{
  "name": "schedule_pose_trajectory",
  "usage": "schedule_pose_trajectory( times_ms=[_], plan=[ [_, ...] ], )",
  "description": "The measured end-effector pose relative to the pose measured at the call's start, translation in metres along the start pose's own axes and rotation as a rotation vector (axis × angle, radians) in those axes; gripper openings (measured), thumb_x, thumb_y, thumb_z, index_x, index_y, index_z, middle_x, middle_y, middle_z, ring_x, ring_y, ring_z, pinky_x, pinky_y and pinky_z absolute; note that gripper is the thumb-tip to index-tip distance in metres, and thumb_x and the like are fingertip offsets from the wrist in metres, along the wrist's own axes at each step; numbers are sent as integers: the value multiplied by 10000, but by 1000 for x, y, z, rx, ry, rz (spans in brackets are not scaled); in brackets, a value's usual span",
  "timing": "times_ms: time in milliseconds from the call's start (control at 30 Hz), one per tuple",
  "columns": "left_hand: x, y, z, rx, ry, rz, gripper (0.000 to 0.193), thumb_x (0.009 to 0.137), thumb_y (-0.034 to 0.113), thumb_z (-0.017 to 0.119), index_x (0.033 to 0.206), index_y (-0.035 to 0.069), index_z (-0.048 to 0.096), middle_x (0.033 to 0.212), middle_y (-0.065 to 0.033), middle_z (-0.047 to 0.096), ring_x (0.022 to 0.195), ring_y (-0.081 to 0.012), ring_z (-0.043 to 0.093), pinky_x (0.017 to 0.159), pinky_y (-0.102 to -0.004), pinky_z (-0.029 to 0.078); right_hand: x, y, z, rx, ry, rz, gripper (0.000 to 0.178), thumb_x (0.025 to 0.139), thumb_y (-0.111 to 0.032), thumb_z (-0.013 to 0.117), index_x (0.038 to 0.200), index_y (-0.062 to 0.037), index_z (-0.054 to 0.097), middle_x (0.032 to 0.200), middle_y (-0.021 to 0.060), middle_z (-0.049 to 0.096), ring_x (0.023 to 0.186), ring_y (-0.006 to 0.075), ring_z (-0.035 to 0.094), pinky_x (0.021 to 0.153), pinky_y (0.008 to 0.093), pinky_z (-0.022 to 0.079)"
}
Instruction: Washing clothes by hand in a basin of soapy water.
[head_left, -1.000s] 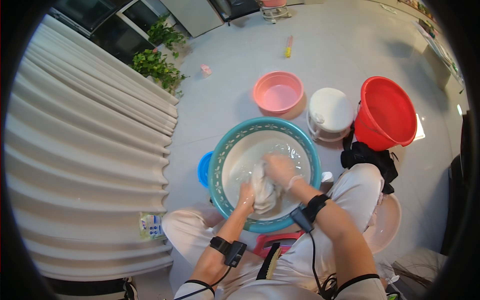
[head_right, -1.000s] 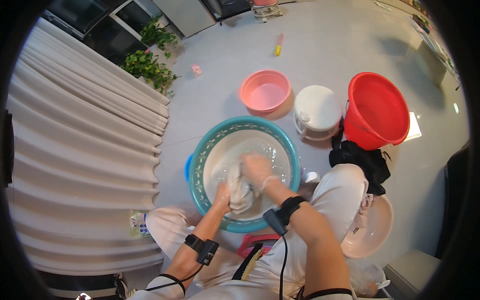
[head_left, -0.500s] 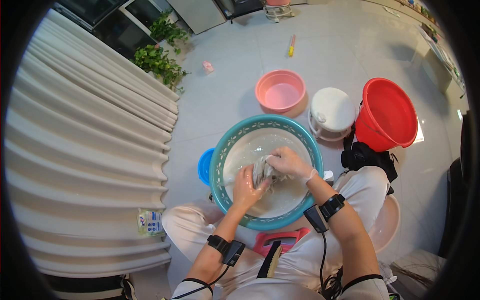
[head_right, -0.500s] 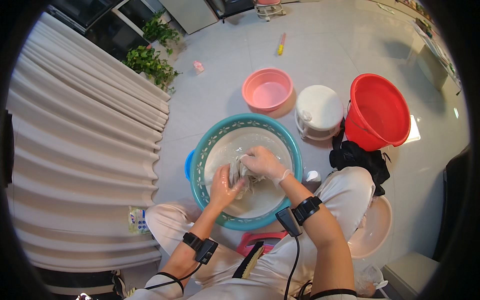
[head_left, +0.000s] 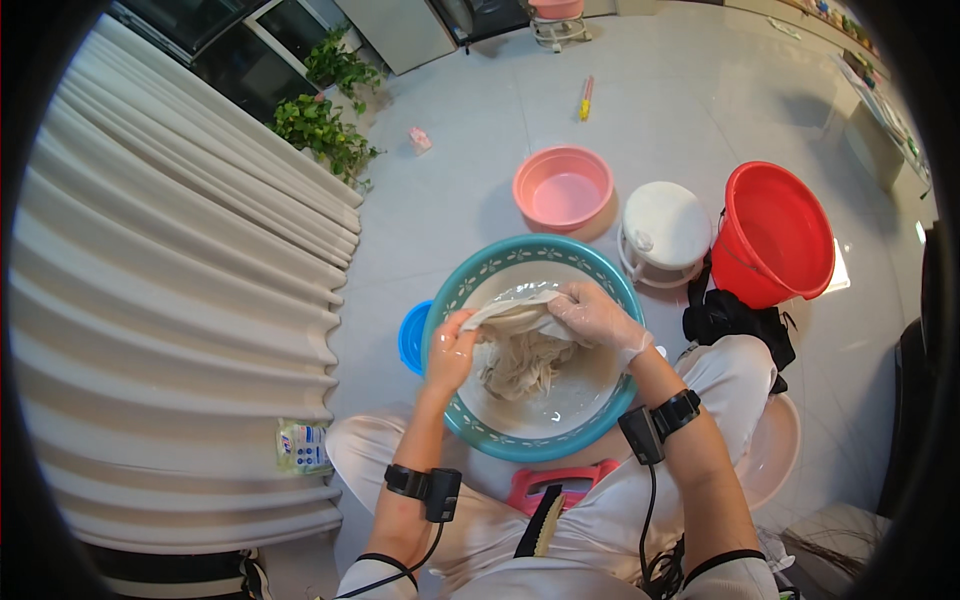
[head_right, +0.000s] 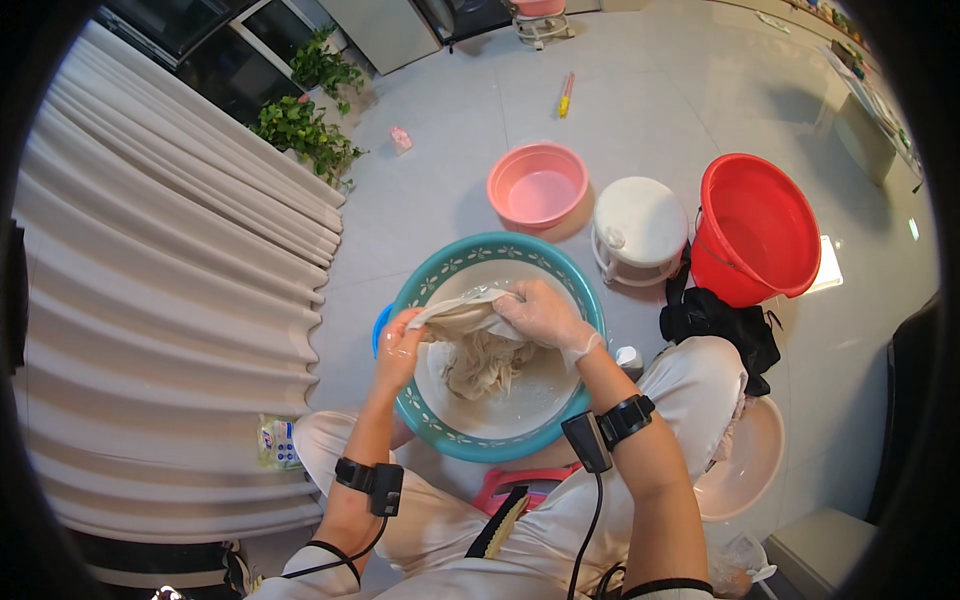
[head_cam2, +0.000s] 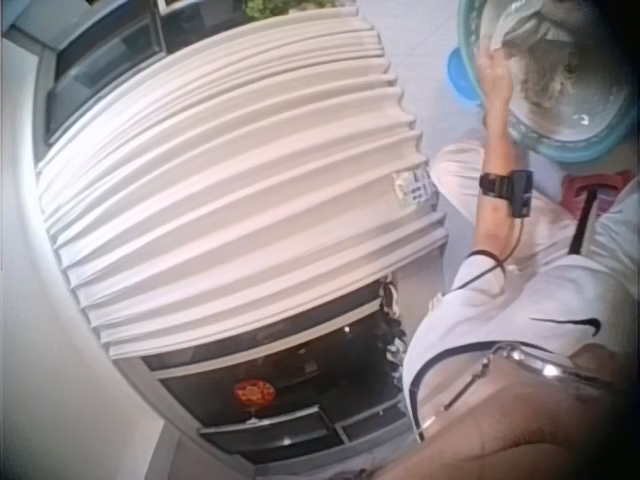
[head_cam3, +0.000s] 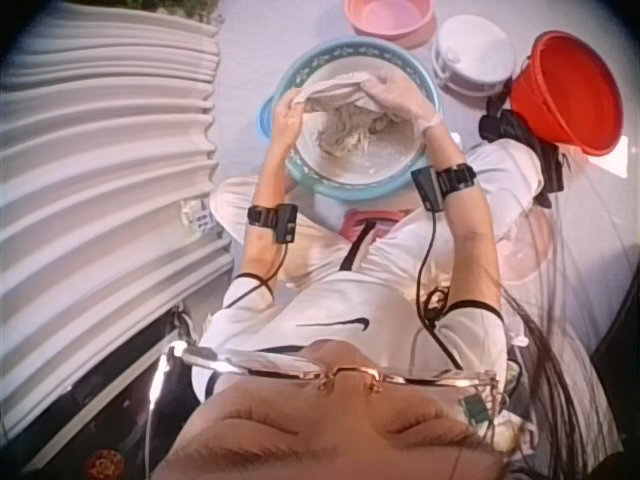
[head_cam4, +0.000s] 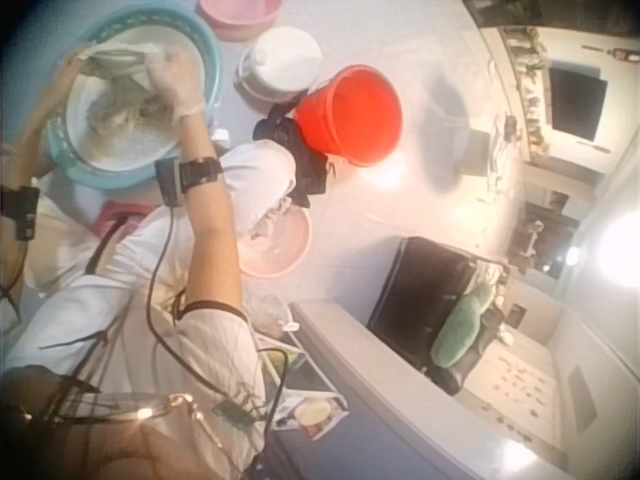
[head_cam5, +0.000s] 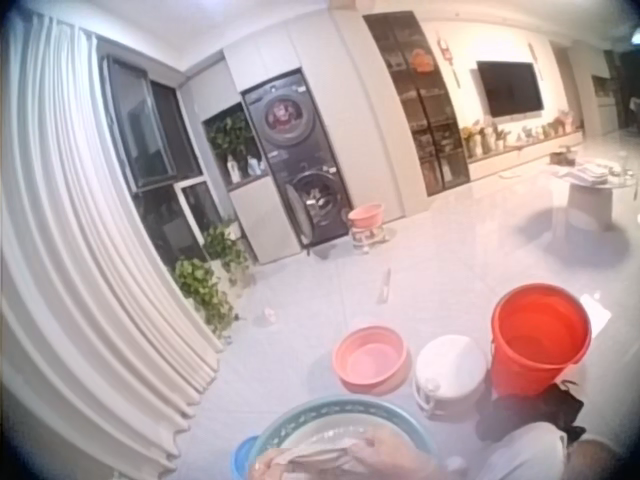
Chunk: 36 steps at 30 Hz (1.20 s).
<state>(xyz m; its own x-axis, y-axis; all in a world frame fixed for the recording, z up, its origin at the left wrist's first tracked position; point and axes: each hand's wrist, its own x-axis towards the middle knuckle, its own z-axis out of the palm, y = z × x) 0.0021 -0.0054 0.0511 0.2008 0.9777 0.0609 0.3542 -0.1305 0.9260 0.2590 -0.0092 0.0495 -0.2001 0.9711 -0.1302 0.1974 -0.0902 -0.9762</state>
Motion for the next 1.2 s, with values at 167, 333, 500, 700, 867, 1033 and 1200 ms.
schedule_pose_trajectory(
  times_ms=[167, 333, 500, 700, 867, 1033, 1200],
  plan=[
    [6, 42, -12, -57, -15, 57, 195, 864, 50, 469, 975, -5, 620, 852, -28, 602, 780, -97, 541, 706, -236, 437, -1, 4, 1, -26, -121, -74, 372, 836, -275, 597, 1045, 30, 642, 890, 161, 670, 863, 236, 641, 788, 332, 487],
    [11, 67, -4, -77, -140, -15, 216, 891, 97, 428, 986, -8, 590, 891, -26, 604, 824, -76, 539, 738, -217, 439, -12, 5, 22, -90, -50, -473, 559, 723, -295, 727, 1174, -2, 574, 1111, 187, 592, 1035, 292, 584, 908, 372, 454],
    [11, 65, -4, -71, -193, -75, 191, 884, 166, 456, 916, 20, 575, 821, -12, 574, 780, -79, 527, 700, -210, 430, -31, -13, 40, -138, -98, -399, 591, 738, -285, 741, 1197, 25, 536, 1104, 172, 575, 1042, 274, 570, 931, 333, 434],
    [3, 74, 3, -283, -207, -340, 226, 909, 200, 466, 870, 23, 602, 798, -4, 571, 747, -89, 525, 620, -238, 412, -28, 1, 30, 420, -237, -264, 391, 783, -232, 700, 1063, 27, 610, 915, 88, 641, 849, 139, 592, 800, 281, 476],
    [-3, 47, -7, -469, -176, -419, 239, 919, 217, 507, 985, 20, 625, 893, -18, 618, 769, -85, 572, 587, -249, 453, -27, -2, 28, 475, -268, -70, 257, 869, -184, 634, 1022, 23, 629, 921, 52, 643, 848, 102, 580, 769, 258, 475],
    [-17, 65, 14, -426, -317, -315, 290, 886, 141, 597, 1141, 4, 584, 1026, -44, 632, 879, -102, 601, 730, -248, 493, -31, 5, 23, 596, -203, -8, 233, 897, -178, 600, 1019, 18, 629, 915, 33, 634, 851, 93, 576, 762, 243, 472],
    [-14, 53, 8, -316, -366, -138, 292, 874, 118, 651, 1131, 3, 573, 1070, -70, 629, 967, -119, 595, 816, -278, 497, -31, 3, 21, 660, -239, 63, 285, 895, -222, 606, 1063, 8, 614, 932, 31, 622, 864, 99, 573, 775, 249, 472]
  ],
)
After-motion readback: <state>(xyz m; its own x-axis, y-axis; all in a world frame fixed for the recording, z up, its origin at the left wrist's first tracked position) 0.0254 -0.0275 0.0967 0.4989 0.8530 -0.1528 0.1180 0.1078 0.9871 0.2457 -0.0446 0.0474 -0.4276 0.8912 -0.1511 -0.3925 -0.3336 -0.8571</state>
